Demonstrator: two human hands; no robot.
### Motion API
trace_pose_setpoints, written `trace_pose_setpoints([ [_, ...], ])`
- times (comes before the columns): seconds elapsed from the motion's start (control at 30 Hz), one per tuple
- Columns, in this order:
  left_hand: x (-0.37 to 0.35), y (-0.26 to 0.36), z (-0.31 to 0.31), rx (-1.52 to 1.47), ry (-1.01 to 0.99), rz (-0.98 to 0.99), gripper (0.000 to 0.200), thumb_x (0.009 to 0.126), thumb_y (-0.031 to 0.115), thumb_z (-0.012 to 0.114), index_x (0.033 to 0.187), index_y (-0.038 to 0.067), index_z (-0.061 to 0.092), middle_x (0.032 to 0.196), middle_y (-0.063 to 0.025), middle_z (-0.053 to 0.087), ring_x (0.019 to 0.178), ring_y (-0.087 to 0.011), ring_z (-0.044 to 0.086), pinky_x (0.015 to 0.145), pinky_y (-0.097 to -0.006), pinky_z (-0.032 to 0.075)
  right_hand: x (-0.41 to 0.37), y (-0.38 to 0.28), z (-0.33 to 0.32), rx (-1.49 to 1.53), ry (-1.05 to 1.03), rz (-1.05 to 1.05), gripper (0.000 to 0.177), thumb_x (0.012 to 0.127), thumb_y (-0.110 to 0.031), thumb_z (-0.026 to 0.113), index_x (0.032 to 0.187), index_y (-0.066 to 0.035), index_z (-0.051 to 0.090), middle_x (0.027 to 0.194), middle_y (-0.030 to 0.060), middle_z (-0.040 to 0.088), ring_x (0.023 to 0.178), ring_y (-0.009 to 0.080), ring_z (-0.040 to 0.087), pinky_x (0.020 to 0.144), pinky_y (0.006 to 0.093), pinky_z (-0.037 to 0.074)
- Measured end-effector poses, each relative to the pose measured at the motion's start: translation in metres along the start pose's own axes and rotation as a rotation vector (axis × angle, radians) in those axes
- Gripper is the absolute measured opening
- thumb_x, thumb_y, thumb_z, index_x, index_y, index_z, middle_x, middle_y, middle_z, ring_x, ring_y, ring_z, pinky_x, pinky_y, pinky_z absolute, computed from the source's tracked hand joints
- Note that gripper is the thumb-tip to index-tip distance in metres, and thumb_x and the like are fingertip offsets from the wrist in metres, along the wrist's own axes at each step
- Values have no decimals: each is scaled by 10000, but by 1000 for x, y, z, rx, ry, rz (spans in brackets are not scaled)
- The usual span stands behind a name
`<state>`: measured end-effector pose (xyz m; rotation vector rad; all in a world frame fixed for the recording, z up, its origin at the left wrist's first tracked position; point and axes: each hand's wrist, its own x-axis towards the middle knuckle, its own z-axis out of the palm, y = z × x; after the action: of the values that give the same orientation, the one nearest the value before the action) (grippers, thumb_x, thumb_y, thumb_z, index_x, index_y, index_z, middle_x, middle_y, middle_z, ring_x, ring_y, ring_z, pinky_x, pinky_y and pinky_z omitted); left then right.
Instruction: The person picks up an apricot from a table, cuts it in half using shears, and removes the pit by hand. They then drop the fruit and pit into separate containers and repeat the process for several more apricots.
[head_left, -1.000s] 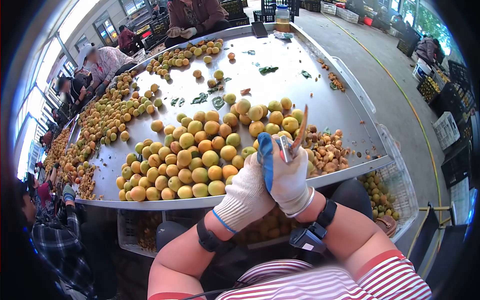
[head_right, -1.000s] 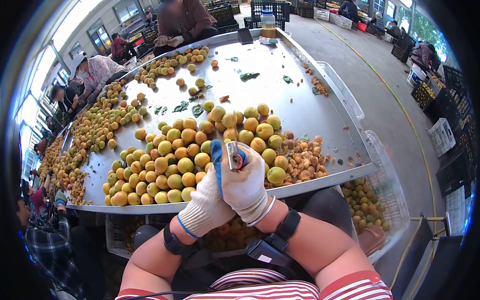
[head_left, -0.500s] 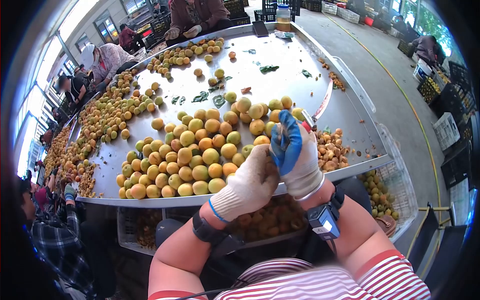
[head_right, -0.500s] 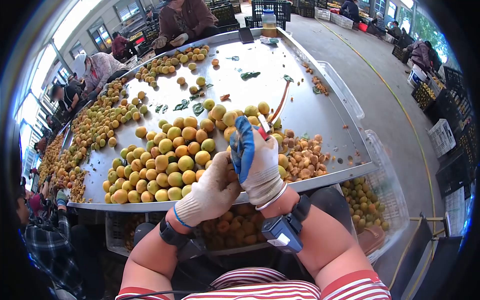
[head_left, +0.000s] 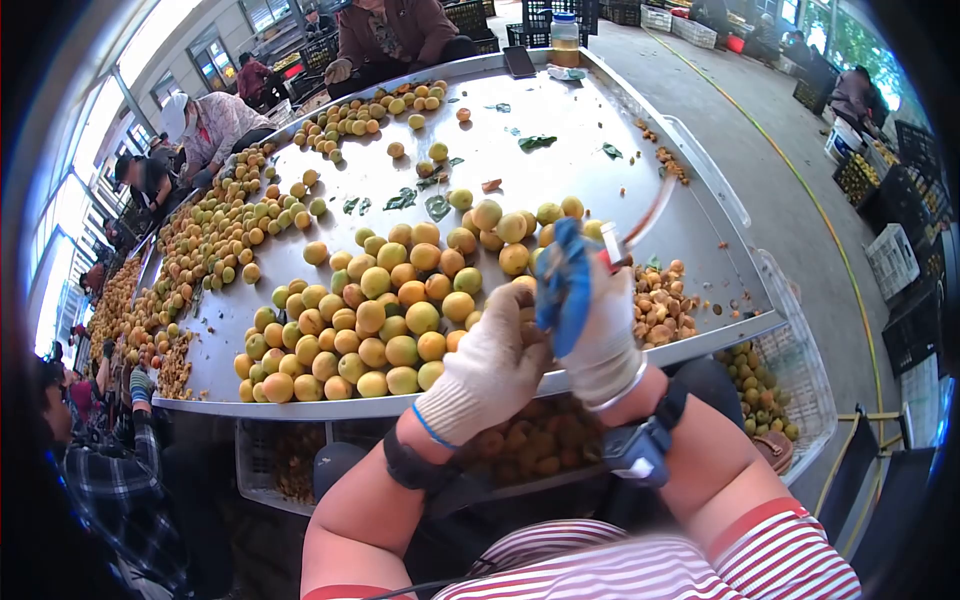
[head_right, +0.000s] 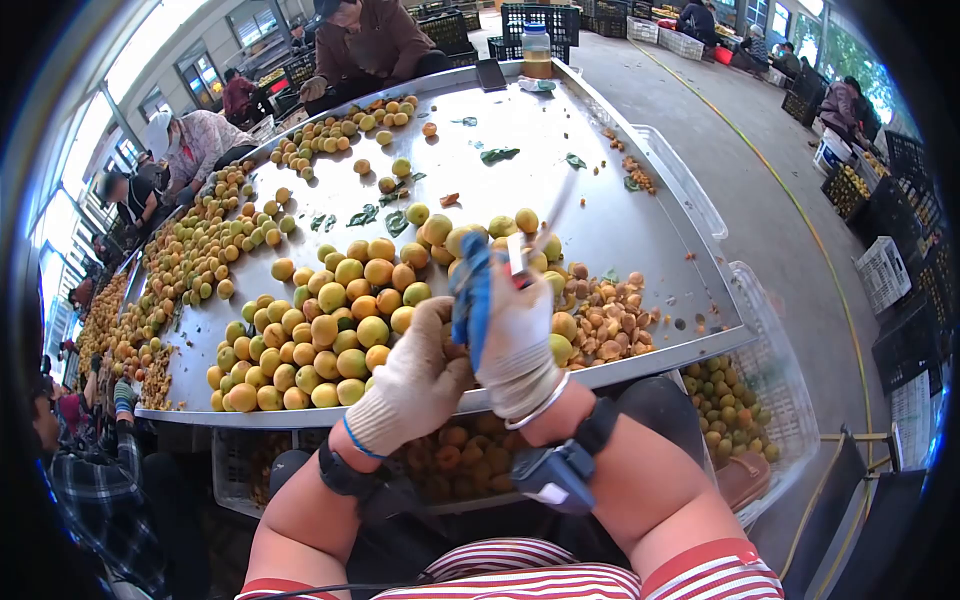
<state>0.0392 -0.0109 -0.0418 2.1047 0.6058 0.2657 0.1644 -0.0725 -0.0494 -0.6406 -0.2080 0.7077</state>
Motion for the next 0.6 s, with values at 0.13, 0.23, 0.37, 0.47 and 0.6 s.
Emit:
trace_pose_setpoints([
  [0.13,0,-1,-13,-80,92,87,385,952,162,709,1260,40,514,962,-69,609,869,-129,618,804,-296,537,1,-50,7,-138,-118,-196,375,1038,-390,569,832,-79,607,700,27,581,475,99,508,432,244,407],
  [0.23,0,4,-19,30,182,239,326,938,159,730,1208,31,598,1027,-105,581,860,-160,639,813,-292,539,-10,-48,8,-345,21,-80,367,1020,-365,628,822,-57,616,655,23,578,480,107,528,433,250,410],
  [0.37,2,5,-24,148,220,274,459,909,143,758,1325,54,585,1037,-135,597,841,-198,680,767,-303,554,-22,-28,0,-566,5,141,372,981,-436,677,934,-68,645,701,-16,595,509,62,538,436,241,431],
  [0.47,1,3,-25,168,359,420,467,898,136,766,1318,45,583,921,-148,675,797,-269,722,713,-341,567,-30,-23,2,-564,-2,251,381,981,-460,666,994,-81,636,703,-7,600,492,83,552,409,246,422],
  [0.6,1,-3,-19,160,388,483,374,967,63,654,1334,38,586,1026,-183,718,912,-273,735,798,-339,570,-44,-17,2,-584,-105,320,378,983,-463,658,1067,-96,616,659,5,582,442,125,559,368,261,402],
])
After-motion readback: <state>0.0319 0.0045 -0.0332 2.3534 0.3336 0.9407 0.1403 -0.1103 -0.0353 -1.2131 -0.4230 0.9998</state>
